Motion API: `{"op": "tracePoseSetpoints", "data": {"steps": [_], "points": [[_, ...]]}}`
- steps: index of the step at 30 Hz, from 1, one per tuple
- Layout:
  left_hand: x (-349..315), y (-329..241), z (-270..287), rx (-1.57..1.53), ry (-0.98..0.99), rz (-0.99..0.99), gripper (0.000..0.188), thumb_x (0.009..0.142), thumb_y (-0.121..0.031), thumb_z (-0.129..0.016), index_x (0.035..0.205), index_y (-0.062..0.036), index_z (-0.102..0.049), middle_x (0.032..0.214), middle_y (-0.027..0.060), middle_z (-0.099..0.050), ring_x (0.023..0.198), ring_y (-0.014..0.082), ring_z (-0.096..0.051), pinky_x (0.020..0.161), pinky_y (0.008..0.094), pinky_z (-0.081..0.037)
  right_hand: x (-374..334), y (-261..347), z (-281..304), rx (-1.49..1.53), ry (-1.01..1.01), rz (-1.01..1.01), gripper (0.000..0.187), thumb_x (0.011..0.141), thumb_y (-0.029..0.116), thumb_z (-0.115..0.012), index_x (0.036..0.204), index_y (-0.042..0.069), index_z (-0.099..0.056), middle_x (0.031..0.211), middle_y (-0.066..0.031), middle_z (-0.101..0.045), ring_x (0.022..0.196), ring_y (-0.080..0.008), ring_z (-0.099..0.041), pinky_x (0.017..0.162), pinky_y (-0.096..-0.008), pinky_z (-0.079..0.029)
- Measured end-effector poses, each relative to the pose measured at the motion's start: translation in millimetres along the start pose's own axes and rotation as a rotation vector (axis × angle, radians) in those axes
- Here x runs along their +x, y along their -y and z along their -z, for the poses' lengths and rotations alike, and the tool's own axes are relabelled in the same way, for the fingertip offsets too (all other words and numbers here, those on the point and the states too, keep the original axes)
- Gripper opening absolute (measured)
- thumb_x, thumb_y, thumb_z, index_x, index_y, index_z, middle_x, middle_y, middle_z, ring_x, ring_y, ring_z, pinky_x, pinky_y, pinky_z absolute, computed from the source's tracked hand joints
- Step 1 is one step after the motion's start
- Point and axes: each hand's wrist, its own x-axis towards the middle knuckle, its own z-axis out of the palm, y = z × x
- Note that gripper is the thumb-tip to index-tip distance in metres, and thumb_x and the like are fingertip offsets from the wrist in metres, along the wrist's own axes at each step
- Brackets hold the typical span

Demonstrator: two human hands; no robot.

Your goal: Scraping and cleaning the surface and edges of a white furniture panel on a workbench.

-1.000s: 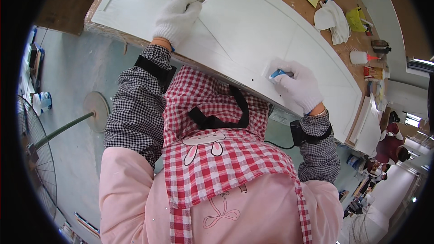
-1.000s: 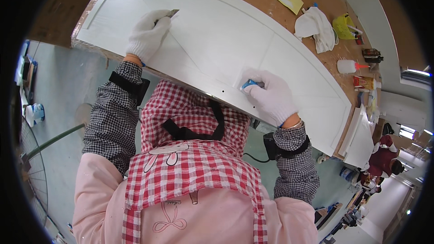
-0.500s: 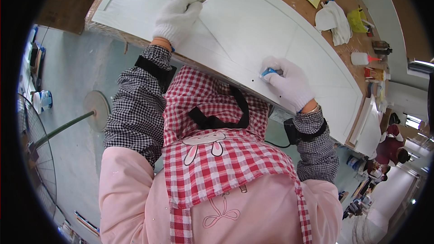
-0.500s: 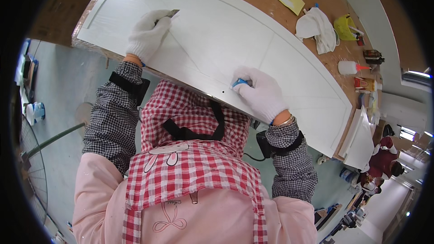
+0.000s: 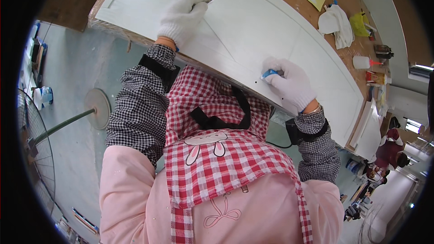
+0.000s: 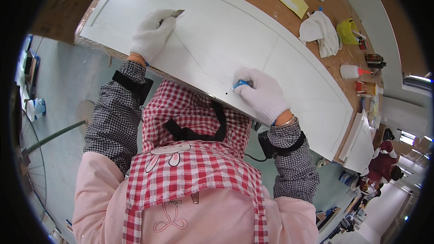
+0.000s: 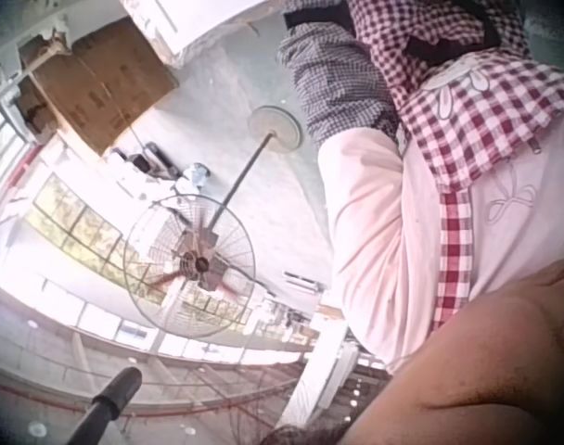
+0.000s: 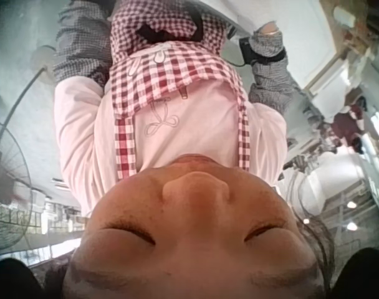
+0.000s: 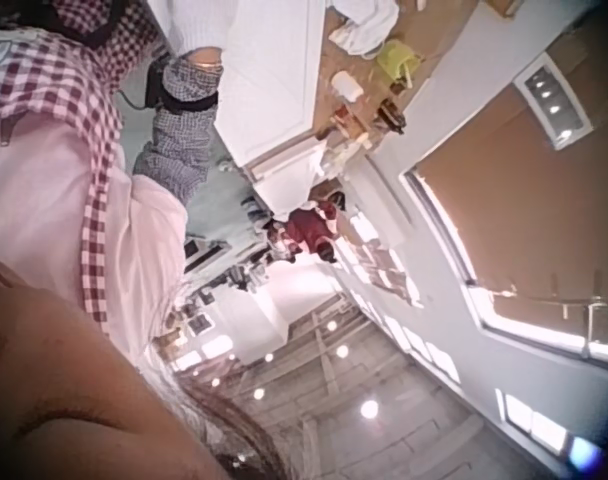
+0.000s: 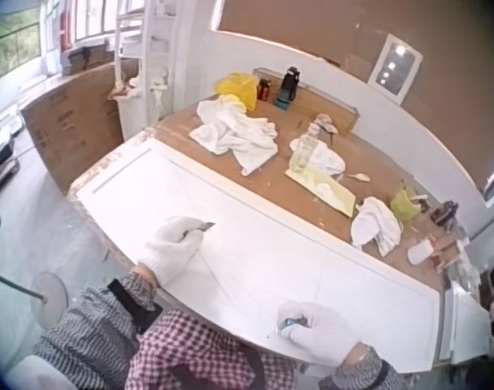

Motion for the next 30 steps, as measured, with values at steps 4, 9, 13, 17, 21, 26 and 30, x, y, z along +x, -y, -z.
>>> {"op": "tracePoseSetpoints", "data": {"steps": [4,9,13,17,21,26,30], "points": [[0,-4,1,-0.008,0.005,-0.007,0.036,0.096,-0.024,-0.059,0.122,0.0003,-0.068,0.109,0.0139,-0.071,0.097,0.0214,-0.066,0.088,0.0316,-0.052,1,-3,-5,0.071,0.0,0.005,0.024,0.085,0.018,-0.066,0.105,0.005,-0.068,0.09,-0.0082,-0.067,0.085,-0.0194,-0.063,0.082,-0.0304,-0.051],[0,-3,4,0.033,0.006,-0.022,0.037,0.096,-0.024,-0.058,0.122,0.0003,-0.068,0.111,0.0151,-0.071,0.101,0.0236,-0.066,0.092,0.0326,-0.051,12,25,-21,0.128,-0.038,-0.034,0.024,0.085,0.017,-0.066,0.106,0.005,-0.069,0.091,-0.0089,-0.068,0.088,-0.0182,-0.065,0.083,-0.0301,-0.051],[-1,-4,1,0.027,-0.014,-0.032,0.037,0.096,-0.024,-0.058,0.122,0.0003,-0.068,0.113,0.0158,-0.07,0.103,0.0256,-0.066,0.094,0.0332,-0.051,6,1,-2,0.011,-0.003,-0.001,0.025,0.086,0.019,-0.066,0.107,0.005,-0.069,0.092,-0.01,-0.069,0.088,-0.0193,-0.066,0.084,-0.0311,-0.051],[-1,-3,3,0.021,-0.013,-0.04,0.037,0.096,-0.024,-0.057,0.122,0.0003,-0.068,0.114,0.0161,-0.071,0.105,0.0258,-0.066,0.095,0.0333,-0.051,12,18,-7,-0.03,0.056,-0.022,0.025,0.087,0.021,-0.066,0.107,0.006,-0.069,0.093,-0.0112,-0.07,0.088,-0.0233,-0.067,0.085,-0.0321,-0.052],[0,-4,3,0.026,0.009,-0.021,0.036,0.097,-0.024,-0.057,0.121,0.0003,-0.068,0.115,0.0168,-0.071,0.105,0.0271,-0.066,0.095,0.0343,-0.051,36,33,-36,0.071,-0.011,0.069,0.025,0.086,0.022,-0.067,0.105,0.007,-0.07,0.093,-0.012,-0.07,0.086,-0.0254,-0.067,0.083,-0.0334,-0.052],[-2,-2,2,-0.019,-0.019,-0.044,0.036,0.097,-0.025,-0.057,0.121,0.0,-0.068,0.113,0.0174,-0.07,0.104,0.0285,-0.066,0.095,0.0353,-0.051,40,27,-28,-0.006,0.057,0.061,0.024,0.085,0.023,-0.067,0.104,0.007,-0.07,0.09,-0.012,-0.07,0.083,-0.0257,-0.066,0.08,-0.0354,-0.052],[-1,-7,2,0.028,-0.005,-0.017,0.036,0.097,-0.025,-0.057,0.121,-0.0003,-0.068,0.115,0.0179,-0.07,0.105,0.029,-0.066,0.095,0.0348,-0.051,28,24,-14,-0.042,0.083,-0.011,0.025,0.085,0.024,-0.067,0.104,0.007,-0.07,0.089,-0.0121,-0.069,0.083,-0.026,-0.066,0.08,-0.0351,-0.052]]}}
